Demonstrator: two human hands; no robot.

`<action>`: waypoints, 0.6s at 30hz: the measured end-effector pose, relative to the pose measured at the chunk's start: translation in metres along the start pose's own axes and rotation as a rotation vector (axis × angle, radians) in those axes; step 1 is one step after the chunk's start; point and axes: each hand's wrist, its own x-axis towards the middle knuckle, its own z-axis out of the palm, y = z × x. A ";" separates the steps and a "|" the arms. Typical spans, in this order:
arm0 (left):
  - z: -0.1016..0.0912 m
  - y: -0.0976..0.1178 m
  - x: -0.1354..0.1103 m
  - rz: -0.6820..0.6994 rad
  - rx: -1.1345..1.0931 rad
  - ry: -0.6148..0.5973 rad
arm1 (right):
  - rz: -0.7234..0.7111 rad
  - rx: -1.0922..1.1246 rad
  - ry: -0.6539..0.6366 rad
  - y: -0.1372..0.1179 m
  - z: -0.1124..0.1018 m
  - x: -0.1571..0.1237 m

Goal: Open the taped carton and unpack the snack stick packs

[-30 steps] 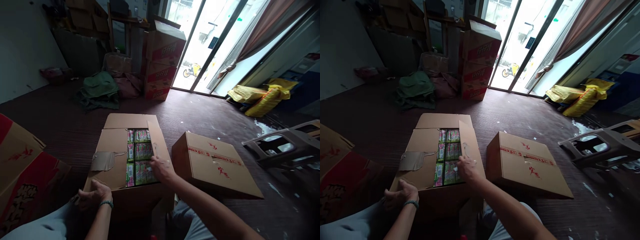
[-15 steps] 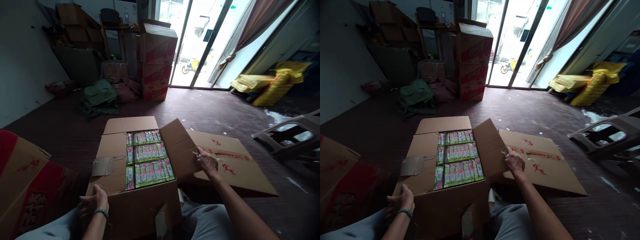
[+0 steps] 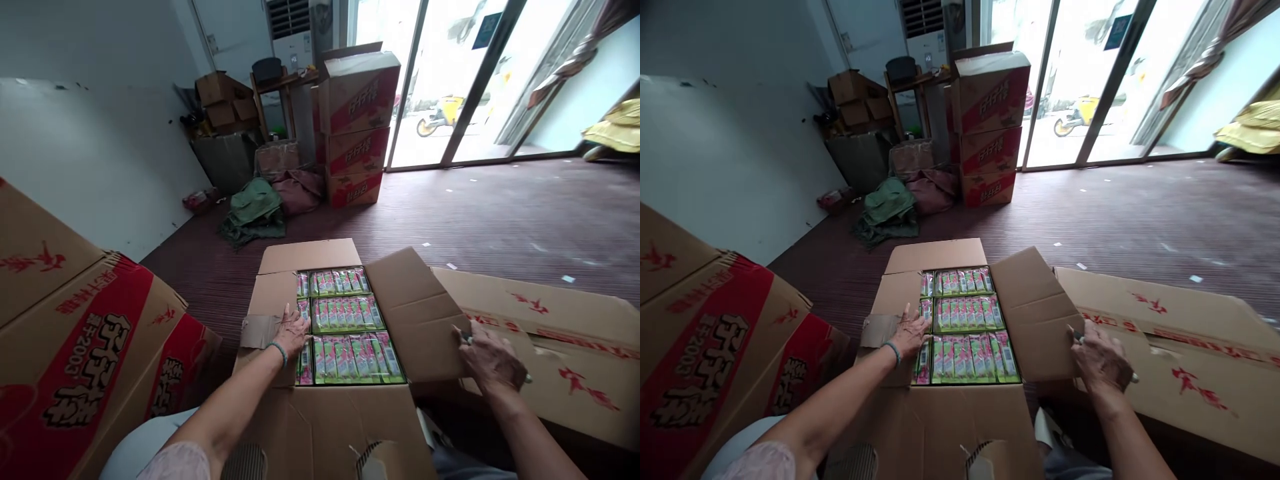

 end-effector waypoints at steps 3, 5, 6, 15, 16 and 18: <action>-0.039 -0.013 -0.004 -0.013 0.021 -0.005 | 0.043 -0.016 0.006 -0.003 0.002 0.003; -0.073 -0.033 -0.016 -0.065 0.032 -0.004 | 0.067 0.008 0.002 -0.004 0.003 0.003; -0.090 -0.048 -0.026 -0.106 0.045 0.008 | 0.081 0.028 -0.003 -0.005 0.003 0.003; -0.091 -0.200 -0.138 -0.796 0.160 -0.094 | 0.216 0.164 -0.157 -0.007 0.011 0.002; -0.070 -0.201 -0.137 -0.868 0.070 -0.115 | 0.235 0.165 -0.215 -0.005 0.012 0.003; -0.024 -0.191 -0.127 -0.955 -0.141 -0.159 | 0.247 0.170 -0.318 -0.002 0.016 0.006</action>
